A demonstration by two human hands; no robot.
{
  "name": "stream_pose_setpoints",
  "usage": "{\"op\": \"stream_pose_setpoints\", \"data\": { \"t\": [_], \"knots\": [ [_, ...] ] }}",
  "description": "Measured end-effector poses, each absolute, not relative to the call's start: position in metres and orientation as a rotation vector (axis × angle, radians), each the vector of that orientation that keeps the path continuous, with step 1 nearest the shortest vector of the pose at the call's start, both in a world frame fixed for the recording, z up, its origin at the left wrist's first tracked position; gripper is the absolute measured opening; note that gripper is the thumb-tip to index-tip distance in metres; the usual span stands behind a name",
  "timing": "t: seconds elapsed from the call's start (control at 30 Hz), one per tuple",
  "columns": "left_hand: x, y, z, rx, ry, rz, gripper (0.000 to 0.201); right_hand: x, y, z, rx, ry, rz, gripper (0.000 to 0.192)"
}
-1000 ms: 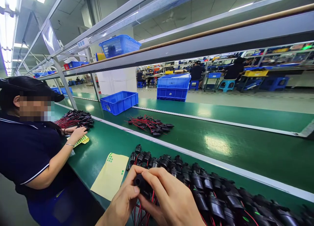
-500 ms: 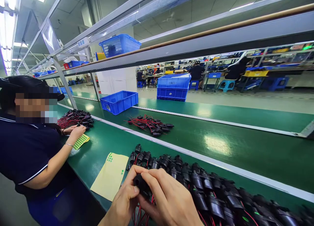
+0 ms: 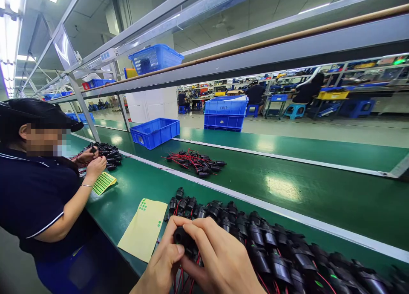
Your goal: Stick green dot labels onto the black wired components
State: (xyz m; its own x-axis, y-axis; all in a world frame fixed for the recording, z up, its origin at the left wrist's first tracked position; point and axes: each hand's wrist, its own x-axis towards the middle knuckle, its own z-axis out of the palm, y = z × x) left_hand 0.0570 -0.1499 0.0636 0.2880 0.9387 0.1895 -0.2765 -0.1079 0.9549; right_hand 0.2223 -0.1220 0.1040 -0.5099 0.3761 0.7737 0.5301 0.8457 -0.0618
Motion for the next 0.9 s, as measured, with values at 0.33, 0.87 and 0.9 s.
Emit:
{"op": "stream_pose_setpoints", "data": {
  "t": [0.33,0.87,0.9],
  "knots": [
    [0.052,-0.151,0.081,1.169,0.639,1.136,0.037,0.222,-0.119,0.111,-0.706,-2.14,0.218,0.025],
    [0.056,-0.146,0.053,1.115,0.737,1.229,0.023,0.217,-0.117,0.104,-0.615,-2.173,-0.07,0.039],
    [0.055,-0.146,0.053,1.128,0.715,1.222,0.023,0.217,-0.117,0.104,-0.611,-2.175,-0.062,0.041]
  ]
}}
